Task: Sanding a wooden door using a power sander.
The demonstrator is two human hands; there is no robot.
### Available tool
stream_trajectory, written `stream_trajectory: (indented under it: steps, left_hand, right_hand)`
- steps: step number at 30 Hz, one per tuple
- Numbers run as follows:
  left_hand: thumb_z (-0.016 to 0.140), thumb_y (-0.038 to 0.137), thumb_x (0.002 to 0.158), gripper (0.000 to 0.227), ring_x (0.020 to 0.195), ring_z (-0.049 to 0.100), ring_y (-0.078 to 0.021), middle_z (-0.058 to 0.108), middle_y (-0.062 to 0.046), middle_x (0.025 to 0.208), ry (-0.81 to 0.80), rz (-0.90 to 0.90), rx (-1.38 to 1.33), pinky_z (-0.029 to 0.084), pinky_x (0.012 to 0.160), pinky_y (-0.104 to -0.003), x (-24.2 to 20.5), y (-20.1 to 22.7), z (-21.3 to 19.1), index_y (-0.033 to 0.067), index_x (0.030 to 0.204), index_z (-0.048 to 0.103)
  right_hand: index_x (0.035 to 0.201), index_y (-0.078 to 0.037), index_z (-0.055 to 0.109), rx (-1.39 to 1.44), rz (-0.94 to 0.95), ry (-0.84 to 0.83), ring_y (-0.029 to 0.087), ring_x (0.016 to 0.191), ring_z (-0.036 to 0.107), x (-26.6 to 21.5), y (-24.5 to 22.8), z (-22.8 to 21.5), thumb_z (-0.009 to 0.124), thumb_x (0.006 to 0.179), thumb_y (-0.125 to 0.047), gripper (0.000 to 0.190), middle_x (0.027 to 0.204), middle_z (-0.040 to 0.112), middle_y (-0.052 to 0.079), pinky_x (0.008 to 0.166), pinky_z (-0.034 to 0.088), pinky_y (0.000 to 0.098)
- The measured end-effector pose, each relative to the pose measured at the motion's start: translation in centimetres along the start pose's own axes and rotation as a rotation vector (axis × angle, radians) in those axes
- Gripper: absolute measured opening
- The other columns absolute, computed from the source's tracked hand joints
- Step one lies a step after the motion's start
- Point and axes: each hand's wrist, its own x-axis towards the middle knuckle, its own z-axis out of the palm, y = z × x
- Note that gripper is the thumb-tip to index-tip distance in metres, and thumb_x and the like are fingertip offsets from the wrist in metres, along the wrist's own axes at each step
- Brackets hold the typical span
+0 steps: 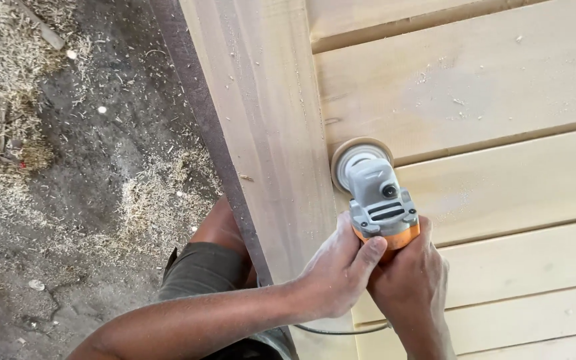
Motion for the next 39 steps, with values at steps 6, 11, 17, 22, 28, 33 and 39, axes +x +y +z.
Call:
stream_trajectory:
  steps: [6,11,17,22,28,33,39]
  left_hand:
    - [0.037,0.045,0.11,0.055,0.128,0.053,-0.0339,0.05,-0.021,0.132,0.024,0.08,-0.018,0.038,0.113,-0.044,0.8,0.6,-0.8,0.0001,0.142,0.039]
    - [0.037,0.046,0.109,0.057,0.127,0.054,-0.0352,0.05,-0.022,0.131,0.06,0.092,0.004,0.038,0.112,-0.044,1.8,1.5,-1.8,0.0001,0.143,0.039]
    - [0.037,0.049,0.109,0.06,0.125,0.056,-0.0362,0.051,-0.023,0.129,0.104,0.119,0.002,0.041,0.11,-0.044,3.6,1.8,-2.8,-0.0011,0.14,0.042]
    - [0.035,0.05,0.109,0.061,0.122,0.058,-0.0362,0.052,-0.024,0.128,0.118,0.165,-0.002,0.044,0.107,-0.044,4.6,3.5,-4.2,-0.002,0.14,0.041]
    - [0.037,0.048,0.109,0.058,0.12,0.061,-0.0359,0.055,-0.024,0.126,0.134,0.147,-0.006,0.046,0.105,-0.044,5.8,4.4,-5.4,-0.003,0.136,0.044]
    - [0.04,0.046,0.11,0.057,0.122,0.06,-0.036,0.056,-0.023,0.126,0.135,0.22,-0.029,0.044,0.107,-0.043,7.1,5.2,-6.6,-0.0038,0.136,0.046]
    - [0.041,0.046,0.109,0.056,0.121,0.061,-0.0349,0.056,-0.022,0.125,0.121,0.183,-0.03,0.046,0.107,-0.044,8.5,8.1,-7.8,-0.0017,0.137,0.049]
  right_hand:
    - [0.109,0.0,0.047,-0.037,-0.038,0.009,0.051,0.077,0.066,1.1,-2.0,-0.8,0.076,0.08,-0.036,0.054,0.079,0.069,0.026,0.067,0.049,0.0599]
    - [0.11,0.0,0.047,-0.054,-0.074,0.034,0.052,0.077,0.066,2.4,-3.1,-1.1,0.074,0.083,-0.032,0.049,0.08,0.068,0.027,0.067,0.049,0.0597]
    - [0.111,0.001,0.047,-0.083,-0.138,0.051,0.053,0.078,0.064,4.2,-4.6,-1.6,0.074,0.088,-0.03,0.047,0.081,0.067,0.028,0.066,0.047,0.0598]
    - [0.109,0.004,0.046,-0.085,-0.244,0.111,0.049,0.076,0.066,5.7,-6.4,-2.5,0.076,0.088,-0.028,0.049,0.081,0.067,0.026,0.067,0.05,0.057]
    - [0.11,0.004,0.047,-0.083,-0.229,0.075,0.047,0.074,0.068,7.1,-7.7,-2.6,0.077,0.086,-0.029,0.05,0.079,0.068,0.025,0.066,0.051,0.0552]
    - [0.115,0.004,0.047,-0.094,-0.262,0.123,0.048,0.079,0.068,8.5,-9.0,-2.8,0.077,0.091,-0.031,0.052,0.084,0.069,0.025,0.069,0.051,0.0552]
    - [0.118,0.004,0.046,-0.087,-0.303,0.158,0.048,0.083,0.068,10.3,-10.4,-3.7,0.076,0.093,-0.034,0.055,0.089,0.069,0.024,0.07,0.052,0.0545]
